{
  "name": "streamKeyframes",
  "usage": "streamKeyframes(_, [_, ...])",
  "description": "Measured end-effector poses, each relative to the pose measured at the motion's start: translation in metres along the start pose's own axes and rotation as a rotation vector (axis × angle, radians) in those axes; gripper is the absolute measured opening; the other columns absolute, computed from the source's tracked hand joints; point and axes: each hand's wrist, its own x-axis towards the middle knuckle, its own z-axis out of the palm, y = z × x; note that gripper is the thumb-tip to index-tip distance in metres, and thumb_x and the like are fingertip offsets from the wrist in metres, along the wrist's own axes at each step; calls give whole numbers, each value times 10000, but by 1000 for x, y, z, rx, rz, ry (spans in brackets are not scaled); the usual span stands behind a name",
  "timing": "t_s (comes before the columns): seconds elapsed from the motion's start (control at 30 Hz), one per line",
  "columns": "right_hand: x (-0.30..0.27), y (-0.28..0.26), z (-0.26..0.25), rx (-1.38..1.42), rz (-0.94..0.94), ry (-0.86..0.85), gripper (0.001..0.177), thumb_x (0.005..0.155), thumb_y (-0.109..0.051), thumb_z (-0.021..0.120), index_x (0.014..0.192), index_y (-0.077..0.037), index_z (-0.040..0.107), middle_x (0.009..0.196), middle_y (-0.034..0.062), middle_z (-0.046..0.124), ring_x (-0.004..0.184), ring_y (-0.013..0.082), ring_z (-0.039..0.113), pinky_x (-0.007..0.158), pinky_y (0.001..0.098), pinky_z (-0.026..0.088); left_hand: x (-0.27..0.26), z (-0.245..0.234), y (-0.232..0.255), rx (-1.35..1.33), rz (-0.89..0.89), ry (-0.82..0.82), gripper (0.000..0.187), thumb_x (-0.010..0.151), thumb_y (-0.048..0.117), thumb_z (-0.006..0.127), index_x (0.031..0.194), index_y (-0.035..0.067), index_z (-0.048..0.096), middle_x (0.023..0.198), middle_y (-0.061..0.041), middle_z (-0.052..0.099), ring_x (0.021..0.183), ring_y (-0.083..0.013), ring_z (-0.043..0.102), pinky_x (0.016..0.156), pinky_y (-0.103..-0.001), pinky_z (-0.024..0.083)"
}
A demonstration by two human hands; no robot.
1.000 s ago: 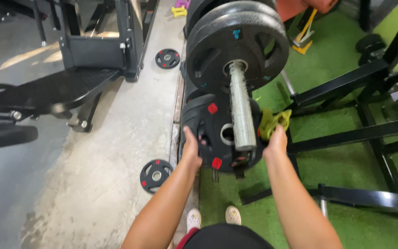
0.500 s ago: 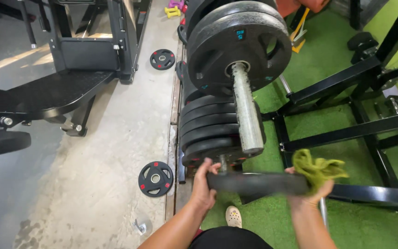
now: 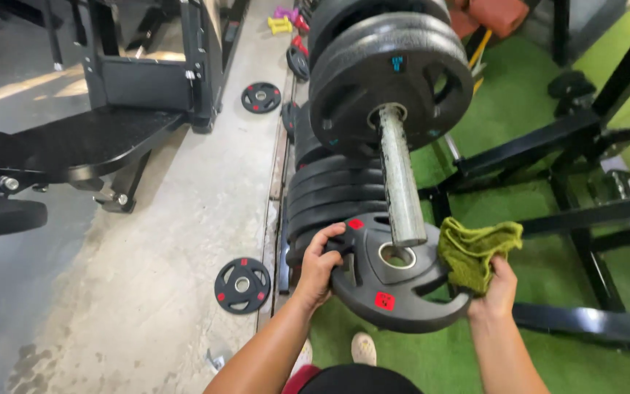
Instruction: Cleaning and organizing weight plates in a gym.
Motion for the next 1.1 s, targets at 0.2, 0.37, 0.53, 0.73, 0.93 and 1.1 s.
streamKeyframes(0.2, [-15, -11, 30, -77, -100, 28, 426, 1070, -337, 419, 1401, -104, 552, 1395, 88, 630, 1244, 286, 626, 1060, 456, 508, 6, -4, 6, 311, 278, -74, 699, 616, -44, 508, 1302, 13, 631, 1473, -150, 594, 1507, -268, 420, 1247, -323, 252])
streamKeyframes(0.37, [51, 10, 48, 13, -53, -46, 436, 1019, -310, 441, 1370, -97, 588, 1374, 101, 654, 1228, 290, 647, 1062, 457, 515, 51, -8, 25, 271, 238, -12, 757, 618, -42, 505, 1363, 29, 615, 1516, -136, 545, 1481, -285, 434, 1208, -322, 302])
streamKeyframes(0.53, [121, 45, 70, 17, 22, -157, 434, 981, -282, 464, 1317, -55, 617, 1309, 128, 684, 1180, 292, 671, 1048, 434, 537, 113, -32, 18, 304, 379, 51, 774, 603, -82, 532, 1364, 37, 599, 1558, -114, 486, 1503, -262, 394, 1190, -316, 323])
streamKeyframes(0.73, [139, 61, 73, -312, -244, -109, 377, 985, -195, 547, 1297, -1, 631, 1206, 107, 694, 1076, 226, 671, 972, 351, 523, 140, -54, -8, 254, 314, 177, 672, 643, -151, 554, 1290, 12, 636, 1502, -114, 549, 1421, -243, 498, 1122, -280, 399])
streamKeyframes(0.93, [92, 26, 131, -842, -810, -86, 393, 956, -82, 628, 1341, -3, 609, 1294, 149, 649, 1208, 262, 619, 1047, 351, 486, 153, -70, -29, 140, 268, 196, 590, 705, -162, 578, 1279, -42, 643, 1418, -95, 620, 1205, -212, 636, 718, -279, 520])
streamKeyframes(1.1, [34, 64, 146, -1425, -1247, -371, 420, 839, -49, 621, 1255, -18, 678, 1290, 168, 669, 1265, 350, 611, 1107, 472, 428, 118, -32, 12, 33, 79, 237, 731, 774, -89, 572, 1473, 117, 514, 1303, -76, 645, 939, -191, 660, 656, -285, 565])
